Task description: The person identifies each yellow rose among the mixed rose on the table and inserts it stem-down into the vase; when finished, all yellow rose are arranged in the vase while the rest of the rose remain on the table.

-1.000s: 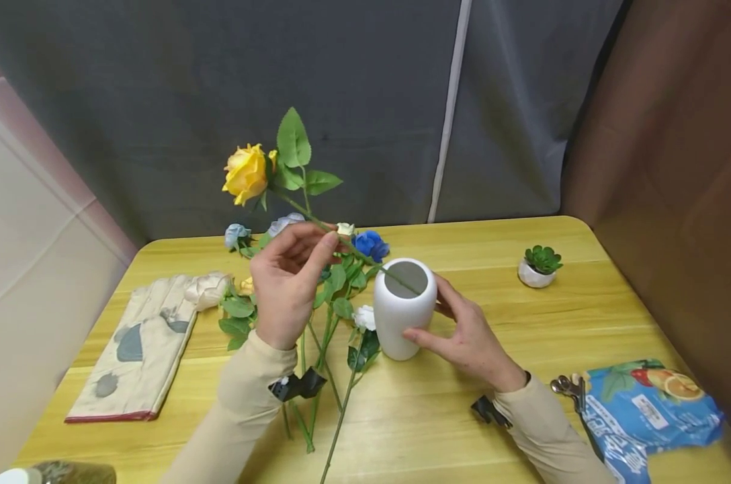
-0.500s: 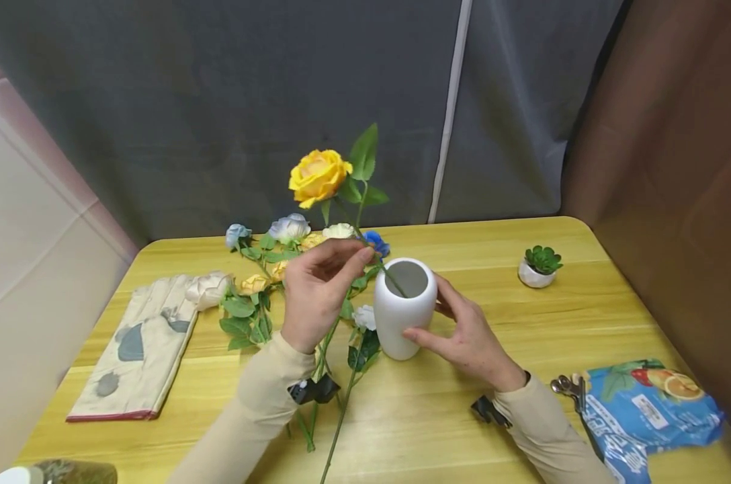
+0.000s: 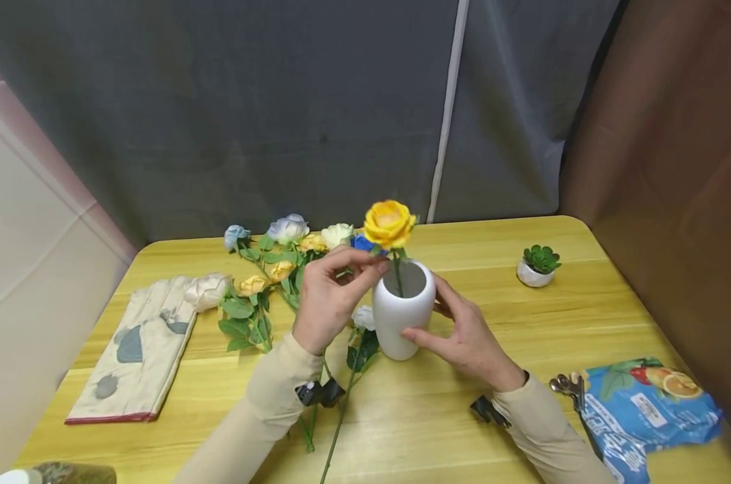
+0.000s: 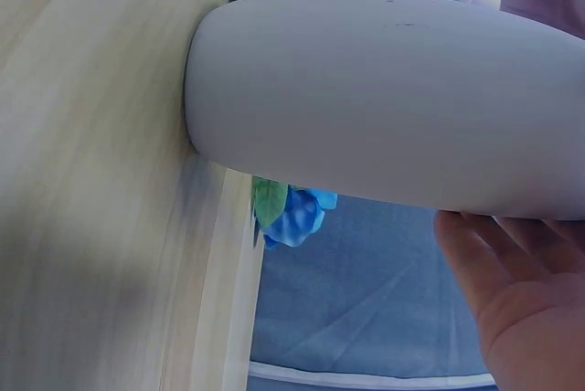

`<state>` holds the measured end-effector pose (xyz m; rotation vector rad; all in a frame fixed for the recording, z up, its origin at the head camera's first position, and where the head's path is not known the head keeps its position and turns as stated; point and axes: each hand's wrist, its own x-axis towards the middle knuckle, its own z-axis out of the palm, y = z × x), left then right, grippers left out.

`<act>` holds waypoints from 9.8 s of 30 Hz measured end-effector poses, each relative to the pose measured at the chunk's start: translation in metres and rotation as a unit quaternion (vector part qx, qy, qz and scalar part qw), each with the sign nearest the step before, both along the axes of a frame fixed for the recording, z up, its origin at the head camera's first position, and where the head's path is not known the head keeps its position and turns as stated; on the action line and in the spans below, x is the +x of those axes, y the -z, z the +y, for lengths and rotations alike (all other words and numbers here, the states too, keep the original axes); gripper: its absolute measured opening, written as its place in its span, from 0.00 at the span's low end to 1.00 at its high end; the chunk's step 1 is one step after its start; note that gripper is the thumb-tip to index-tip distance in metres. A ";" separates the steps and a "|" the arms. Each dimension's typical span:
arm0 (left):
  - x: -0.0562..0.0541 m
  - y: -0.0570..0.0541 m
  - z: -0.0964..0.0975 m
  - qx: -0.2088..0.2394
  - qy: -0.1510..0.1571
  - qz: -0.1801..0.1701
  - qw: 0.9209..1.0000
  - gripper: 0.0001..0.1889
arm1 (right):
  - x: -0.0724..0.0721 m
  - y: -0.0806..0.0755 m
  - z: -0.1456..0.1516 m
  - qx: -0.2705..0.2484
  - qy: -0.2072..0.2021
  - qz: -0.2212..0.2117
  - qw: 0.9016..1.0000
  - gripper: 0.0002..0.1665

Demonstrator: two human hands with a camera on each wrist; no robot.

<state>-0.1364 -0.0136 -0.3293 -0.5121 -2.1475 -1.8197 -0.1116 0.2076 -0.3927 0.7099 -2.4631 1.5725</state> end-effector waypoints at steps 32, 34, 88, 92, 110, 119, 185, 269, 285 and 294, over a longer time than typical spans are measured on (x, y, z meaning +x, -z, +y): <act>-0.016 0.071 -0.136 -0.140 -0.038 -0.242 0.959 0.13 | 0.001 0.001 0.004 -0.001 0.010 0.002 1.000 0.49; -0.020 0.078 -0.138 -0.158 -0.019 -0.261 0.952 0.13 | 0.002 0.002 0.004 -0.002 0.007 0.001 1.000 0.49; 0.006 0.000 -0.093 0.125 -0.101 0.071 0.984 0.06 | 0.000 -0.001 0.001 -0.004 0.001 0.007 1.000 0.48; 0.004 -0.012 -0.085 0.185 -0.120 0.152 0.963 0.06 | 0.000 -0.001 0.000 -0.004 -0.001 0.005 1.000 0.48; -0.003 -0.022 -0.073 0.220 -0.209 0.243 0.921 0.05 | -0.001 0.001 0.001 -0.005 -0.001 0.007 1.000 0.49; -0.006 -0.014 -0.055 0.158 -0.202 0.266 0.929 0.04 | -0.001 0.000 0.001 -0.005 0.000 0.006 1.000 0.49; -0.007 0.011 -0.004 0.006 0.029 0.162 0.986 0.04 | -0.001 0.000 -0.002 0.011 -0.001 0.014 1.000 0.47; -0.008 0.081 -0.149 -0.243 -0.083 -0.235 0.937 0.07 | 0.009 0.010 -0.003 -0.069 0.033 0.115 0.990 0.45; 0.008 0.012 -0.099 -0.014 -0.087 -0.136 0.987 0.10 | 0.010 0.010 0.000 -0.072 0.032 0.116 0.990 0.45; 0.015 -0.021 -0.056 0.122 -0.050 -0.041 0.990 0.08 | 0.009 0.012 -0.001 -0.080 0.024 0.122 0.989 0.44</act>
